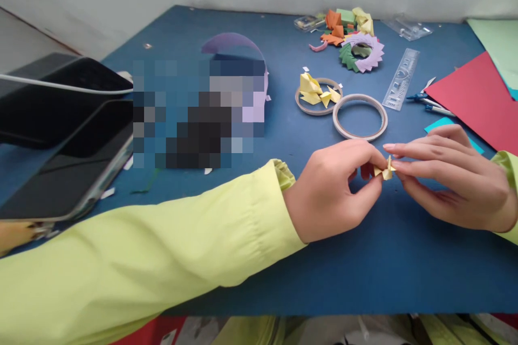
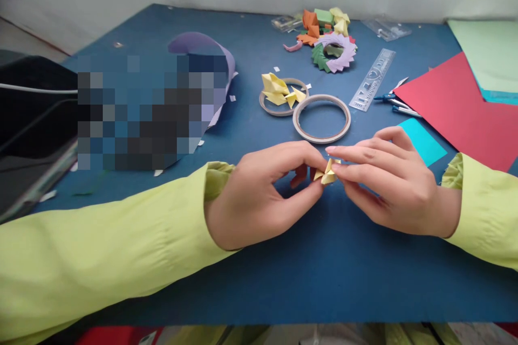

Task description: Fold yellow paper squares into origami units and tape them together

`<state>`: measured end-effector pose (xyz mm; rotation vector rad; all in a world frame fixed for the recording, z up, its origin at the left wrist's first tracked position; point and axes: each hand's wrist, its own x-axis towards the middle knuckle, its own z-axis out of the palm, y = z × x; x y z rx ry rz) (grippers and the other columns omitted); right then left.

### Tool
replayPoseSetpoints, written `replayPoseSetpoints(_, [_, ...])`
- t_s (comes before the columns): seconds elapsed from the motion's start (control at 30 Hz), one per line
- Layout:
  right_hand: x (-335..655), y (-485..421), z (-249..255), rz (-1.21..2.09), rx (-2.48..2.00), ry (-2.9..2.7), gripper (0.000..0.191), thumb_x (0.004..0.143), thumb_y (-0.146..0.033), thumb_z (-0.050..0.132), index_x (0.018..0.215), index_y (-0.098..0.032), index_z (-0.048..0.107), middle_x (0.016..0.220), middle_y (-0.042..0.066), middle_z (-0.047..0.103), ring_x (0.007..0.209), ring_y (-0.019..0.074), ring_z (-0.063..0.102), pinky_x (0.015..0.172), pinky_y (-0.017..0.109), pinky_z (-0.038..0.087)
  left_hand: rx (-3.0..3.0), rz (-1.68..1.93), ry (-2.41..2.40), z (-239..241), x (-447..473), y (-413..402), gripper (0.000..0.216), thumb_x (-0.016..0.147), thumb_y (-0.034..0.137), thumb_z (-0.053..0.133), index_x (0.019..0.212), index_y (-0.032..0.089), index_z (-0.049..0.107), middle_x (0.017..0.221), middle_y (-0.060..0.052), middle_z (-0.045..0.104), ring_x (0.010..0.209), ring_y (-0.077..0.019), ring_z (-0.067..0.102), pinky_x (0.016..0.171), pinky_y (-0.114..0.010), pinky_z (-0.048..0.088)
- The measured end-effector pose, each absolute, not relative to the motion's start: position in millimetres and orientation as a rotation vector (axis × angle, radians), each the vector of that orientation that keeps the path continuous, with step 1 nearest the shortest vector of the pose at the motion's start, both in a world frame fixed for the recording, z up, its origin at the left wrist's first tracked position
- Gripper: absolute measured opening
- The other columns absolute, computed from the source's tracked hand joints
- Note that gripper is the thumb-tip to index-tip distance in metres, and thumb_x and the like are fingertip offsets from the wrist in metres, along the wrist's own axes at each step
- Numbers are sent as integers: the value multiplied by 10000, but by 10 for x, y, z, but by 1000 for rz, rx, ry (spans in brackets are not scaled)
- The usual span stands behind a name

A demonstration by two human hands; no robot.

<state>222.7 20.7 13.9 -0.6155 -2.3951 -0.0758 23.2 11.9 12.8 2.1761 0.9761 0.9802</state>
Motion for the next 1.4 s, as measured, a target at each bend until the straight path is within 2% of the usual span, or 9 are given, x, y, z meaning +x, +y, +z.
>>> replayPoseSetpoints(0.17, [2216,212,143,-50,-614,-2399,132,808,-95,621,914,-172,608,951,107,714,786,187,683,707,382,480,1953,971,995,98,249,121,98,744,46,553,798,117,593,713,4,571,555,-72,471,526,-198,418])
replayPoseSetpoints(0.33, [2212,213,146,-72,-625,-2371,125,804,-93,625,891,-180,605,922,102,719,778,182,682,690,371,473,1875,1030,1027,106,265,112,96,769,80,560,844,131,591,734,-2,606,591,-88,521,547,-210,449])
replayPoseSetpoints(0.67, [2212,197,152,-104,-654,-2357,136,798,-103,642,894,-193,606,899,95,723,769,185,687,671,365,479,2268,1103,1027,125,226,86,113,772,77,549,811,180,575,754,19,645,590,-79,521,566,-218,454])
replayPoseSetpoints(1.0, [2245,211,175,-113,-616,-2437,119,809,-110,634,896,-186,603,919,97,722,772,188,685,670,378,454,2352,1097,1014,118,240,102,72,781,76,554,791,138,589,731,15,643,583,-69,503,579,-204,442])
replayPoseSetpoints(1.4, [2233,189,173,-101,-665,-2388,122,798,-121,633,875,-209,596,901,77,726,734,199,689,682,394,447,2350,1071,1040,126,246,106,109,757,74,550,778,180,557,716,18,631,574,-92,507,550,-236,422])
